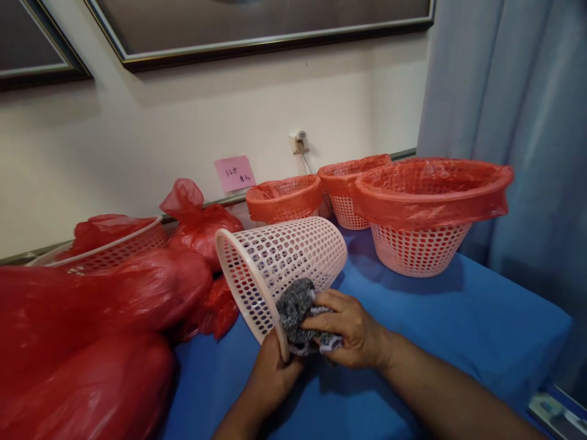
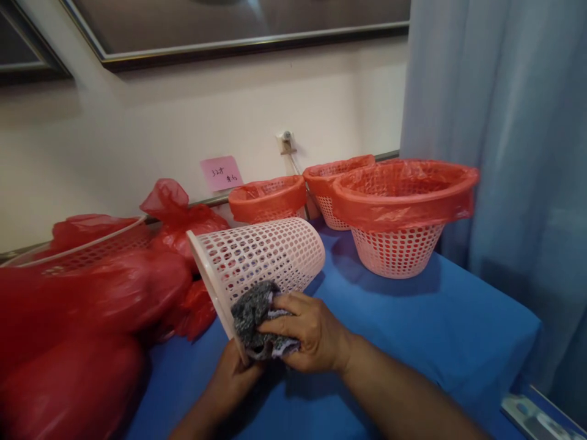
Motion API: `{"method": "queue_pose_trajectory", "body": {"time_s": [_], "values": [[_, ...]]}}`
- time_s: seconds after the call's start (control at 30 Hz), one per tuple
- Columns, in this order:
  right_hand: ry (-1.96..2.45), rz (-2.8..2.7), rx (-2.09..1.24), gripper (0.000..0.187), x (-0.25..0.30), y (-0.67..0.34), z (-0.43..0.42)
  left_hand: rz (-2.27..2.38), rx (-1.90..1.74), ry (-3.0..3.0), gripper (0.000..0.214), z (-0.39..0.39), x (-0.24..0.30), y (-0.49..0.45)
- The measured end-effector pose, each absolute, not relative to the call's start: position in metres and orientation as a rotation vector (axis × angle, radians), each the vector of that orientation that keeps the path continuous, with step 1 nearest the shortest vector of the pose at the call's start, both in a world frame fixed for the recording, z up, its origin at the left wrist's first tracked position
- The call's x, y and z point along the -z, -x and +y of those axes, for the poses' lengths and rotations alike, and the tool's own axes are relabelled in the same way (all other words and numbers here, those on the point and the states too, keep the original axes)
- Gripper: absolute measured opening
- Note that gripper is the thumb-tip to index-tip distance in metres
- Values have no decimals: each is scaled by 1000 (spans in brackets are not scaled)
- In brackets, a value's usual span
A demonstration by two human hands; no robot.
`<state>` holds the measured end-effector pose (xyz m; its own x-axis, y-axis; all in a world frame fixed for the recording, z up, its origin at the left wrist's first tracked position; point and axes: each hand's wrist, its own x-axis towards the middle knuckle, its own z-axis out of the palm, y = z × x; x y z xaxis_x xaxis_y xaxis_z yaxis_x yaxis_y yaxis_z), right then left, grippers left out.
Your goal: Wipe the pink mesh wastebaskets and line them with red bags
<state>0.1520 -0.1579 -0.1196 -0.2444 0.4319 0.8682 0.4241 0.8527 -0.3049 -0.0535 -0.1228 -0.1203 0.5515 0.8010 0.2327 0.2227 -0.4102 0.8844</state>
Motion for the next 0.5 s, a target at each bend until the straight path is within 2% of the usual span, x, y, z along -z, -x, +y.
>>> {"method": "queue_pose_trajectory", "body": {"time_s": [0.13, 0.27, 0.37, 0.5], "values": [[658, -1871, -23, 38, 125, -151, -153, 838, -916, -1741, 57, -122, 119, 60], [1022, -1336, -81, 34, 140, -172, -127, 876, -861, -1775, 50, -127, 125, 66], [1279, -923, -242, 37, 147, -200, -104, 872, -810, -1879, 51, -130, 131, 68], [1313, -883, -291, 41, 147, -206, -100, 819, -722, -2089, 59, -127, 135, 65]]}}
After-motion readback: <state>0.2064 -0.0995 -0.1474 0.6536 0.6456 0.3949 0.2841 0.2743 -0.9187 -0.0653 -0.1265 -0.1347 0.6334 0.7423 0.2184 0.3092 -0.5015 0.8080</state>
